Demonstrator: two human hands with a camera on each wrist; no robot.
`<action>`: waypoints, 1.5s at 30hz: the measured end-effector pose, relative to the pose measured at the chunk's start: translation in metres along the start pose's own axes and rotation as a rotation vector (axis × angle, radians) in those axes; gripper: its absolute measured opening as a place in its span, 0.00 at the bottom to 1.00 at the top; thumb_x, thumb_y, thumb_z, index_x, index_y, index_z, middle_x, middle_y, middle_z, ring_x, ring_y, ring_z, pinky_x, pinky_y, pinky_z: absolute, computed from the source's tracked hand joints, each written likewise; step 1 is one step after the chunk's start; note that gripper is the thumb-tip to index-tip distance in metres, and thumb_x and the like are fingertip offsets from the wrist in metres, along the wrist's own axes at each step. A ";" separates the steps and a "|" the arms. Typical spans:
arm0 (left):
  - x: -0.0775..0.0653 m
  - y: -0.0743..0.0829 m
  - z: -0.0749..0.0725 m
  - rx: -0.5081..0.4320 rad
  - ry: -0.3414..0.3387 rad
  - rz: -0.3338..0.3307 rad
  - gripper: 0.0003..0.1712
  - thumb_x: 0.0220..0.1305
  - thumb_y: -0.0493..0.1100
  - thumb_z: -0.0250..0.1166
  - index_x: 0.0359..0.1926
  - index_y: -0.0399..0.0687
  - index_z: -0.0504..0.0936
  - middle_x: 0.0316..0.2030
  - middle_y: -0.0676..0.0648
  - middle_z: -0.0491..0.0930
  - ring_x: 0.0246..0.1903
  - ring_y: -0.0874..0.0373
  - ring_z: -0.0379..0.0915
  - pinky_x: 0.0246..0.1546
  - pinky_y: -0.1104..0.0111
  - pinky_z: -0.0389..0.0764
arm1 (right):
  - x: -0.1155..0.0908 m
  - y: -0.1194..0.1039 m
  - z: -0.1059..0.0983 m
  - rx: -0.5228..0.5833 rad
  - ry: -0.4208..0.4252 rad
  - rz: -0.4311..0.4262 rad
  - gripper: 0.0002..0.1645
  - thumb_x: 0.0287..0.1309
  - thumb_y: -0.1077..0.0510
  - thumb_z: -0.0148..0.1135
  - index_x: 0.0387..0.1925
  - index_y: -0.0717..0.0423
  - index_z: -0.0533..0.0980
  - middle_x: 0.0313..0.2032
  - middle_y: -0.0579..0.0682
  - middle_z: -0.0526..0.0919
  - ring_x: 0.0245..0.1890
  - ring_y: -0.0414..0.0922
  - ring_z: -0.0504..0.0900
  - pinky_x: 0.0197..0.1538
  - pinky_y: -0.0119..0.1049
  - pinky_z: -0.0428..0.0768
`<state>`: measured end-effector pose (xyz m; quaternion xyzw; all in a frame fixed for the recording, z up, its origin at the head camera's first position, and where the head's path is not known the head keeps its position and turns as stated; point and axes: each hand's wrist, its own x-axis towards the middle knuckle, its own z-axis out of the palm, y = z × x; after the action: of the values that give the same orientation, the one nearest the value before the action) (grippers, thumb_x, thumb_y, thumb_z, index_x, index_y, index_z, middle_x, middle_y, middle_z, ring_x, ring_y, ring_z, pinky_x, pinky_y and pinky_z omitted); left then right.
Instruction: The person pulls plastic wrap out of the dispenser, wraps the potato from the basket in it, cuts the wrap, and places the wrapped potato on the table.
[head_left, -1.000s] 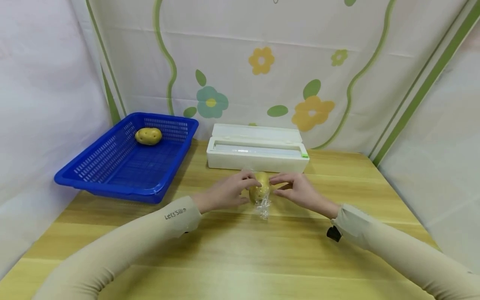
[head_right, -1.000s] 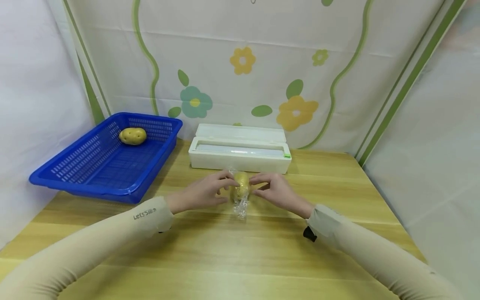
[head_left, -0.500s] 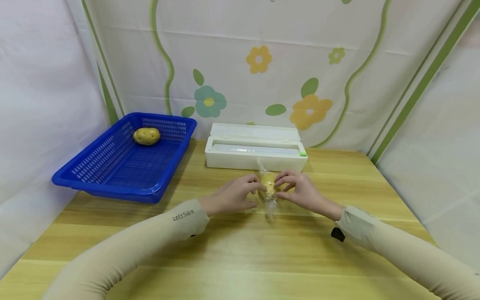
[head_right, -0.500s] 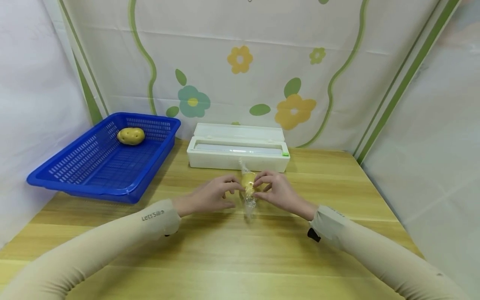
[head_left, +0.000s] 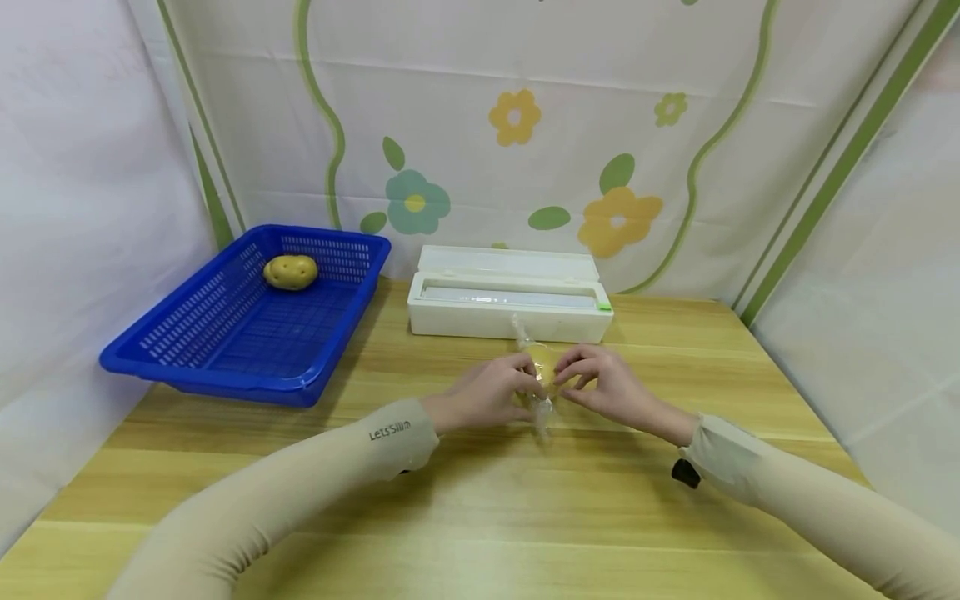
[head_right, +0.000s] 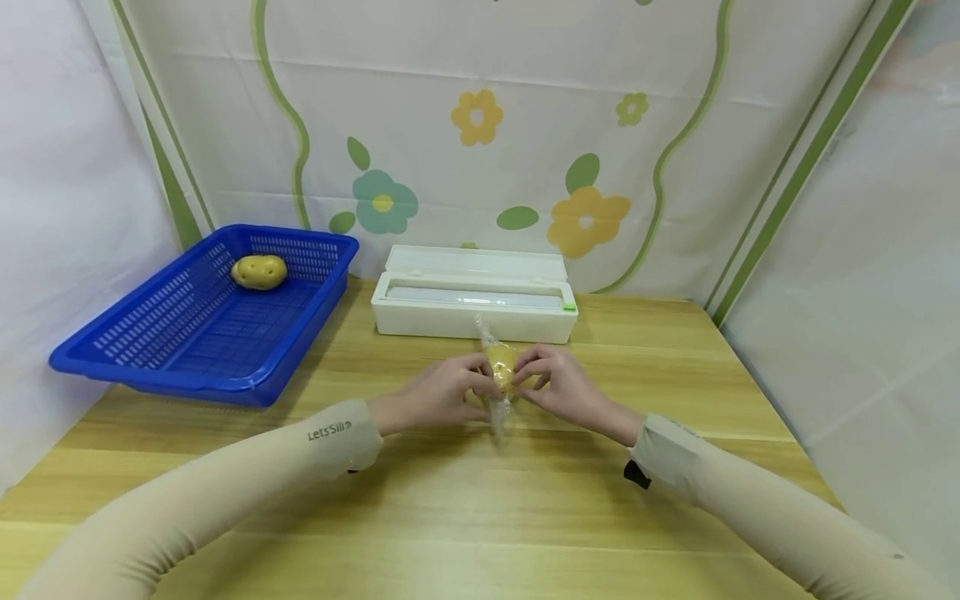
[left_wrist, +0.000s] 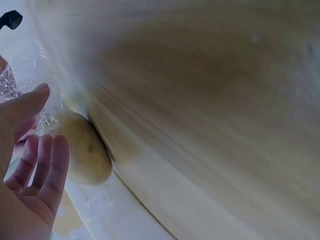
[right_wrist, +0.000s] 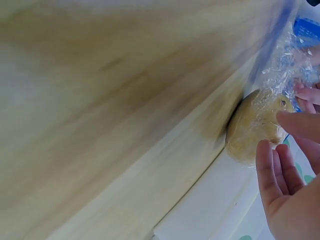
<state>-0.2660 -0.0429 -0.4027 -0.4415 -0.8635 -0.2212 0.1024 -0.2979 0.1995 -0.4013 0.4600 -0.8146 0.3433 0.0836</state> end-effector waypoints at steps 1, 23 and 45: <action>0.000 -0.001 0.001 -0.013 0.005 -0.009 0.13 0.53 0.44 0.77 0.41 0.48 0.89 0.39 0.54 0.74 0.36 0.60 0.77 0.34 0.80 0.73 | -0.001 0.000 0.000 0.010 -0.008 0.000 0.14 0.45 0.75 0.74 0.34 0.58 0.86 0.43 0.53 0.81 0.41 0.48 0.80 0.33 0.35 0.83; 0.006 -0.010 0.000 -0.527 0.164 -0.347 0.04 0.68 0.38 0.65 0.35 0.46 0.84 0.33 0.46 0.84 0.35 0.49 0.80 0.34 0.70 0.79 | 0.012 -0.010 0.013 -0.050 0.082 -0.013 0.18 0.45 0.62 0.79 0.40 0.54 0.83 0.50 0.53 0.81 0.51 0.51 0.79 0.53 0.51 0.77; 0.003 0.011 -0.003 -0.571 0.232 -0.641 0.07 0.60 0.40 0.71 0.33 0.41 0.82 0.26 0.51 0.82 0.28 0.52 0.81 0.24 0.67 0.78 | 0.012 -0.015 0.018 0.006 0.177 -0.001 0.18 0.50 0.68 0.74 0.46 0.60 0.83 0.39 0.49 0.87 0.36 0.44 0.85 0.38 0.41 0.84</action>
<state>-0.2587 -0.0360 -0.3957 -0.1344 -0.8438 -0.5196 -0.0012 -0.2890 0.1747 -0.4027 0.4284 -0.8029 0.3849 0.1540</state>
